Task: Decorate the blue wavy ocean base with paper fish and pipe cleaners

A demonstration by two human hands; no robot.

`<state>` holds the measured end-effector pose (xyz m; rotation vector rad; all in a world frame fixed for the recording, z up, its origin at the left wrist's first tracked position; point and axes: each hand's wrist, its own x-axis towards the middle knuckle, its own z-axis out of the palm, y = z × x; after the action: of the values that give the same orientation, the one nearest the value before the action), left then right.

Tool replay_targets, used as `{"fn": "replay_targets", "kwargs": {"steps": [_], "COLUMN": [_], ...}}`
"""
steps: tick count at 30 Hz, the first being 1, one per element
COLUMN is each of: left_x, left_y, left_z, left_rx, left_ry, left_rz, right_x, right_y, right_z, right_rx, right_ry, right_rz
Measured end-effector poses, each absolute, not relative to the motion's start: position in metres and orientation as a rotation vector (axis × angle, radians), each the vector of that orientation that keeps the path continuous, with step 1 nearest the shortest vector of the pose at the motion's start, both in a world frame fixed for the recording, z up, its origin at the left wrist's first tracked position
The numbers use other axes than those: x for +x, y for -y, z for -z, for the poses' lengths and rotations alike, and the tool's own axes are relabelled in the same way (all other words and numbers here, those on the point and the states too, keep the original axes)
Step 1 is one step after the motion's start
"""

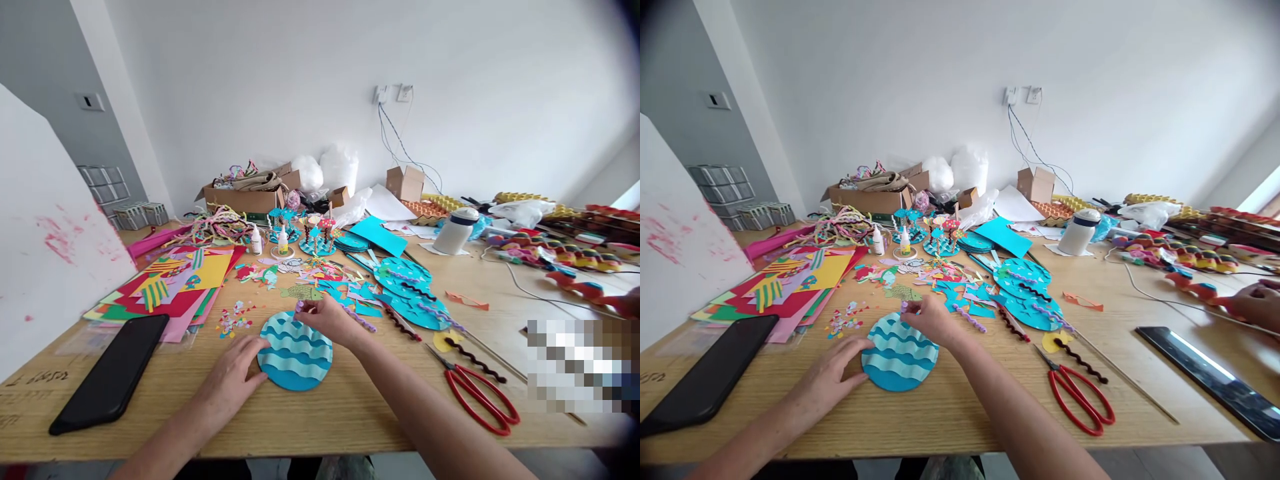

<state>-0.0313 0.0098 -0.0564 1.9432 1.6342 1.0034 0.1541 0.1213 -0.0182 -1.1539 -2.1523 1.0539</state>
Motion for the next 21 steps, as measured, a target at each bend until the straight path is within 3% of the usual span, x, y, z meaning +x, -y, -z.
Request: {"fn": "replay_targets", "kwargs": {"steps": [21], "left_x": [-0.038], "left_y": [-0.037], "left_z": [0.036], "left_rx": [1.782], "left_ry": [-1.578], "left_rz": [-1.178], "right_x": [0.128], "right_y": [-0.155], "right_z": [0.042], "right_rx": [-1.008], "right_ry": [2.23], "right_rz": [-1.223]}}
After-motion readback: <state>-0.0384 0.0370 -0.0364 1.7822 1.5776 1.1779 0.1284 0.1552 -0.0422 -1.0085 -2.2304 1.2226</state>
